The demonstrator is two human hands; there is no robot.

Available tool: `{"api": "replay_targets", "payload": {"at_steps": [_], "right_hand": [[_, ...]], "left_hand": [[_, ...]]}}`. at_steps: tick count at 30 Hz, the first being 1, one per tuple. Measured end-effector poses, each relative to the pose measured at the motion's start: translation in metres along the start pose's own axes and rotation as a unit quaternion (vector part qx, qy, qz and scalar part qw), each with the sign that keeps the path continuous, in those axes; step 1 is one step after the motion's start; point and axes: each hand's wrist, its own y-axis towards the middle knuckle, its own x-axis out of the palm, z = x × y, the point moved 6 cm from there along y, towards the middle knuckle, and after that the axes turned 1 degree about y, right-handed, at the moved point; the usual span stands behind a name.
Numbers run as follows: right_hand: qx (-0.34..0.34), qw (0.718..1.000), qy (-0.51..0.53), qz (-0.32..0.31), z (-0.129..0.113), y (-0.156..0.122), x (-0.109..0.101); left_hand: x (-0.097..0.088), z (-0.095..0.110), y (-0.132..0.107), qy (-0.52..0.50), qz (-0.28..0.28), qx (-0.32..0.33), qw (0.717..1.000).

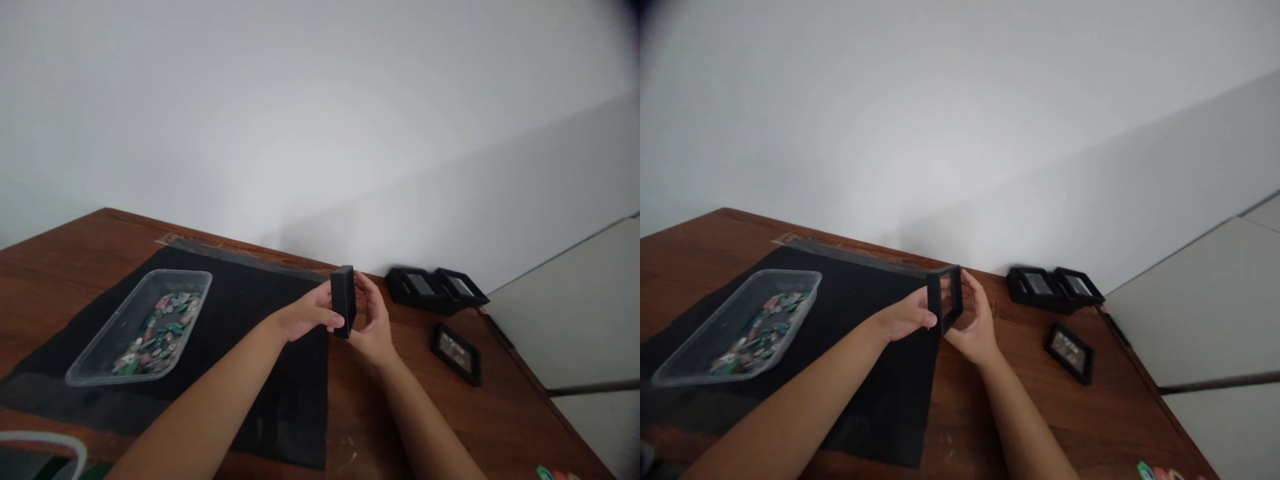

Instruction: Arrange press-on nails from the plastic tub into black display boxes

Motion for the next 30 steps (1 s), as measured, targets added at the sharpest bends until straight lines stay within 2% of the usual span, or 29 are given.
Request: {"api": "replay_targets", "payload": {"at_steps": [4,7,9,11,14,15,16,19,21,22,24,26,28,30], "right_hand": [[0.002,0.996,0.056,-0.074,0.001,0.001,0.003],[0.043,0.991,0.112,-0.062,0.007,0.002,0.000],[0.071,0.984,0.155,-0.054,0.011,0.002,0.000],[0.096,0.972,0.203,-0.067,0.013,0.001,0.004],[0.125,0.950,0.265,-0.108,0.007,-0.001,0.013],[0.132,0.946,0.272,-0.118,0.004,-0.001,0.015],[0.138,0.945,0.270,-0.123,0.001,-0.001,0.016],[0.129,0.954,0.239,-0.126,-0.008,0.001,0.015],[0.103,0.961,0.221,-0.131,-0.012,0.003,0.013],[0.090,0.963,0.215,-0.132,-0.012,0.003,0.011],[0.071,0.968,0.205,-0.128,-0.008,0.004,0.006],[0.060,0.974,0.187,-0.116,-0.001,0.005,0.000],[0.049,0.982,0.151,-0.101,0.006,0.005,-0.005],[0.024,0.992,0.094,-0.084,0.008,0.005,-0.010]], "left_hand": [[-0.011,0.002,0.001,0.084,0.060,0.041,0.994],[-0.022,0.003,-0.003,0.175,0.154,0.099,0.967],[-0.023,0.005,-0.007,0.226,0.193,0.143,0.944],[-0.016,0.010,-0.012,0.320,0.199,0.203,0.904],[0.004,0.015,-0.017,0.487,0.179,0.296,0.802],[0.008,0.014,-0.018,0.516,0.172,0.314,0.778],[0.011,0.012,-0.019,0.524,0.165,0.324,0.770],[0.015,0.007,-0.019,0.498,0.155,0.338,0.783],[0.014,0.004,-0.018,0.461,0.156,0.332,0.808],[0.012,0.001,-0.017,0.431,0.166,0.314,0.830],[0.000,-0.010,-0.012,0.321,0.208,0.218,0.898],[-0.013,-0.028,-0.007,0.188,0.257,0.081,0.944],[-0.020,-0.041,-0.005,0.097,0.281,-0.028,0.954],[-0.022,-0.042,-0.004,0.060,0.275,-0.085,0.956]]}}
